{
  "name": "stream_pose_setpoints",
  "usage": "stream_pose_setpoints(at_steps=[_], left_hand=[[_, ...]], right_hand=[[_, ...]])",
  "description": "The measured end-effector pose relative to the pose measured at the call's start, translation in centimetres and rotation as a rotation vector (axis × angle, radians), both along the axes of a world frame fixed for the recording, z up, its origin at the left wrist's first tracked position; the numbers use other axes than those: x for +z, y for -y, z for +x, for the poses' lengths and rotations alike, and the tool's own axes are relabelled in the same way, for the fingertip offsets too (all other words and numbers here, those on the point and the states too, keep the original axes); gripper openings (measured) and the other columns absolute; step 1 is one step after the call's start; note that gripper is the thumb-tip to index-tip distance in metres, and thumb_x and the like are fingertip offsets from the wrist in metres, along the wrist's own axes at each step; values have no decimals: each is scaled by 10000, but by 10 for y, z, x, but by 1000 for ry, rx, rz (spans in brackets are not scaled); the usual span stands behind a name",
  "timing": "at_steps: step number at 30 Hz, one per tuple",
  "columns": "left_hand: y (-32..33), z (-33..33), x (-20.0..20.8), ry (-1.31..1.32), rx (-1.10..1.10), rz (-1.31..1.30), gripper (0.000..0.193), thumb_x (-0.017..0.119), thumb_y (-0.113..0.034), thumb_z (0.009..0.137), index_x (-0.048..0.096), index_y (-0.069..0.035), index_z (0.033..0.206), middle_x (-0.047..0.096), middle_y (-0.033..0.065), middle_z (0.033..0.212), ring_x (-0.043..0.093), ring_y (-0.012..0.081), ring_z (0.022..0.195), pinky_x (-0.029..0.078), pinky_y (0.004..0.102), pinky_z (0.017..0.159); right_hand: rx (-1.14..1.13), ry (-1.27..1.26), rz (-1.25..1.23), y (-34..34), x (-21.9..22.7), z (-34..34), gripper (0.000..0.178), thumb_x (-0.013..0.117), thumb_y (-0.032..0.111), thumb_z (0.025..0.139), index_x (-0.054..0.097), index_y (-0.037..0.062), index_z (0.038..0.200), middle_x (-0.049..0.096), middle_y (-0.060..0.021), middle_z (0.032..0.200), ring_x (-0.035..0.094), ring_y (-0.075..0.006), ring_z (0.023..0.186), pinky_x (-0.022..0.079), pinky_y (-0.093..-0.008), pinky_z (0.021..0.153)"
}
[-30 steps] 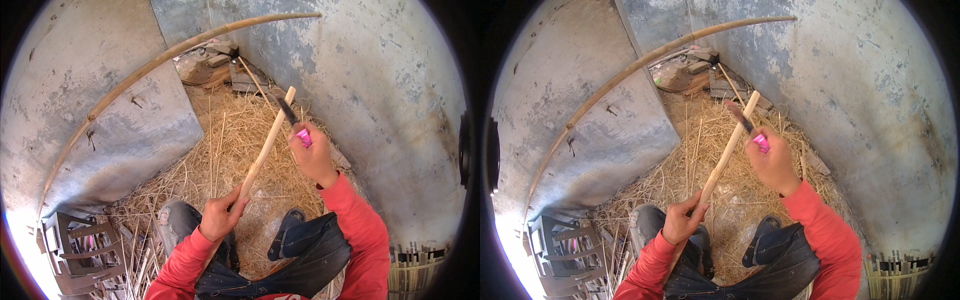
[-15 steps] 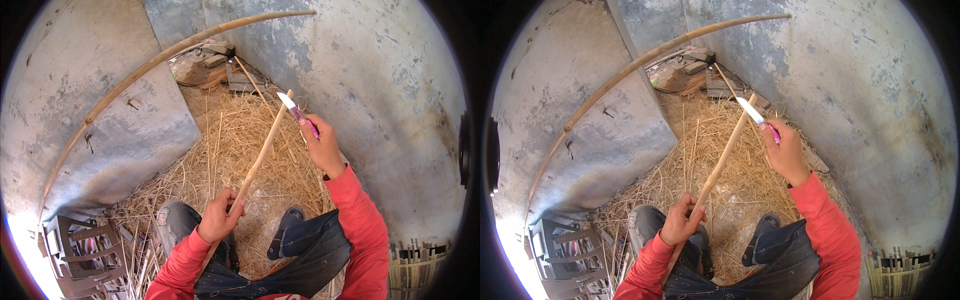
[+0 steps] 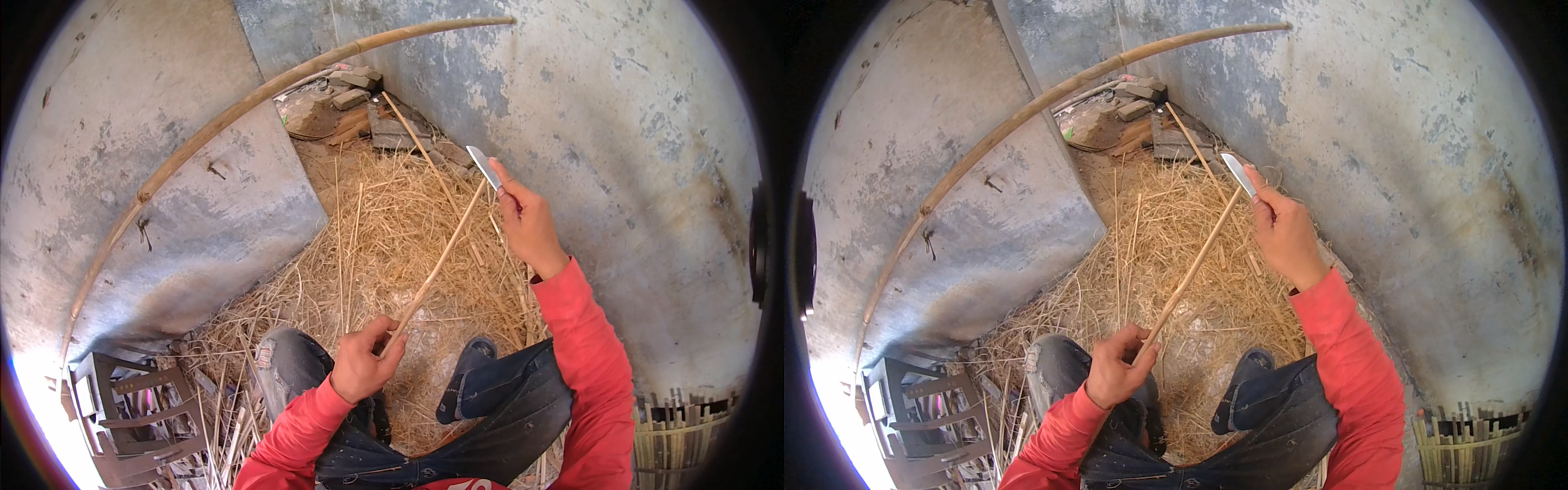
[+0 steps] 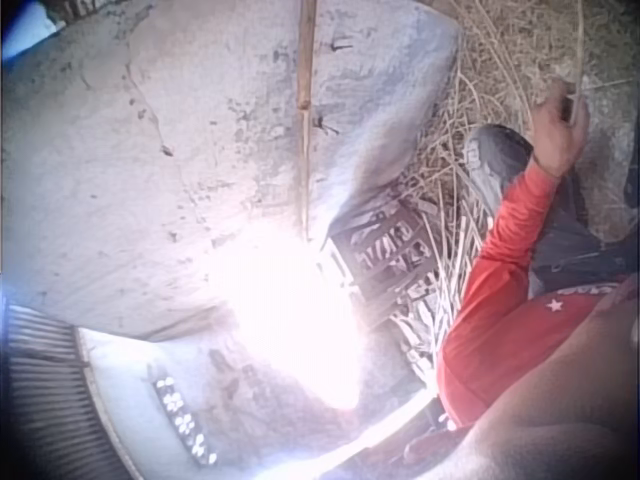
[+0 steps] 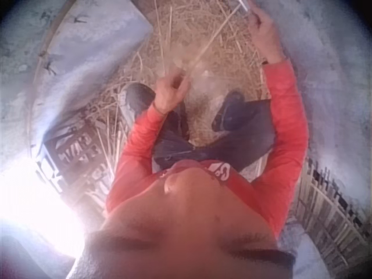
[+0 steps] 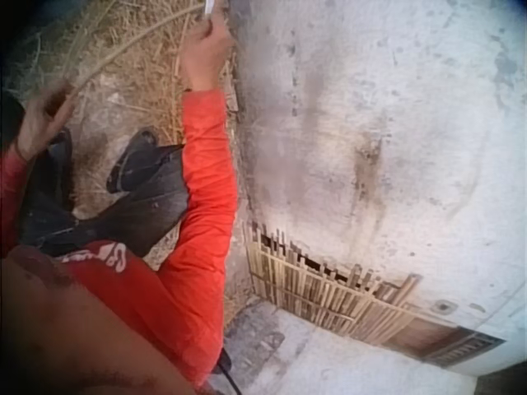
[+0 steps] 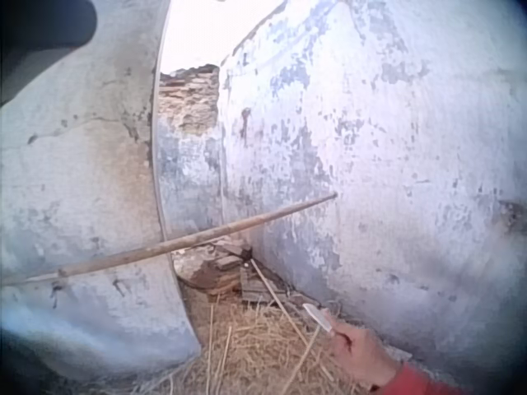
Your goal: The person is shaving a bamboo strip using a knife, removing thin layers along its length.
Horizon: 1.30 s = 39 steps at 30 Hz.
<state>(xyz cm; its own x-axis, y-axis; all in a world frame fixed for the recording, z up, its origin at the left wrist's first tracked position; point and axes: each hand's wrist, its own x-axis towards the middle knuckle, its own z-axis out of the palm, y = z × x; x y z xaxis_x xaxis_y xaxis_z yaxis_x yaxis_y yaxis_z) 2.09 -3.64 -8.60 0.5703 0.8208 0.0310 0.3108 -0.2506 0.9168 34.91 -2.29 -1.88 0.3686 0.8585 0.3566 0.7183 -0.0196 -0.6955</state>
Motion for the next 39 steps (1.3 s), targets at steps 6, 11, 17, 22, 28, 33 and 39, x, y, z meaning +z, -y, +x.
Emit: stream_pose_setpoints(at_steps=[6,11,17,22,28,33,39], left_hand=[[4,2,4,46,24,98,141,731,-89,922,689,14,1010,656,72,647,609,66,588,483,257,549],[1,1,-2,34,126,158,146,735,-84,895,711,17,997,626,74,617,574,68,554,466,264,534],[0,-6,-11,12,165,151,174,727,-82,867,704,-16,1026,599,124,621,616,191,521,481,317,529],[0,-1,-12,28,167,150,182,752,-87,873,707,9,1021,593,63,616,559,110,537,445,272,520],[4,0,-1,35,202,129,209,781,-132,909,707,28,1021,572,-9,622,490,37,568,391,236,511],[3,4,9,-61,125,158,251,762,-220,948,713,17,1017,514,53,599,451,95,532,376,293,503],[5,5,3,2,32,215,251,730,-208,971,725,40,1013,502,154,604,469,172,502,404,345,508]], right_hand=[[18,64,17,2,-5,-3,504,553,8,1001,601,184,1470,582,-53,765,438,-87,667,428,-277,622],[175,98,-55,8,-13,-33,520,571,19,981,608,214,1462,506,-146,671,451,-130,553,429,-308,564],[368,112,-131,18,-22,-63,541,577,50,957,590,209,1473,549,-193,648,520,-274,495,450,-394,532],[495,145,-86,27,-29,-91,560,588,94,948,567,210,1495,592,-198,652,586,-333,514,464,-436,530],[204,45,-36,0,-6,-58,439,542,51,1001,630,126,1425,476,-162,656,457,-156,544,449,-336,576],[41,120,71,-22,-4,-1,490,534,32,1004,601,182,1466,562,-111,726,465,-110,631,459,-280,636],[57,128,57,-29,-9,4,494,537,29,1002,605,193,1464,619,-101,771,467,-97,655,443,-275,631]])
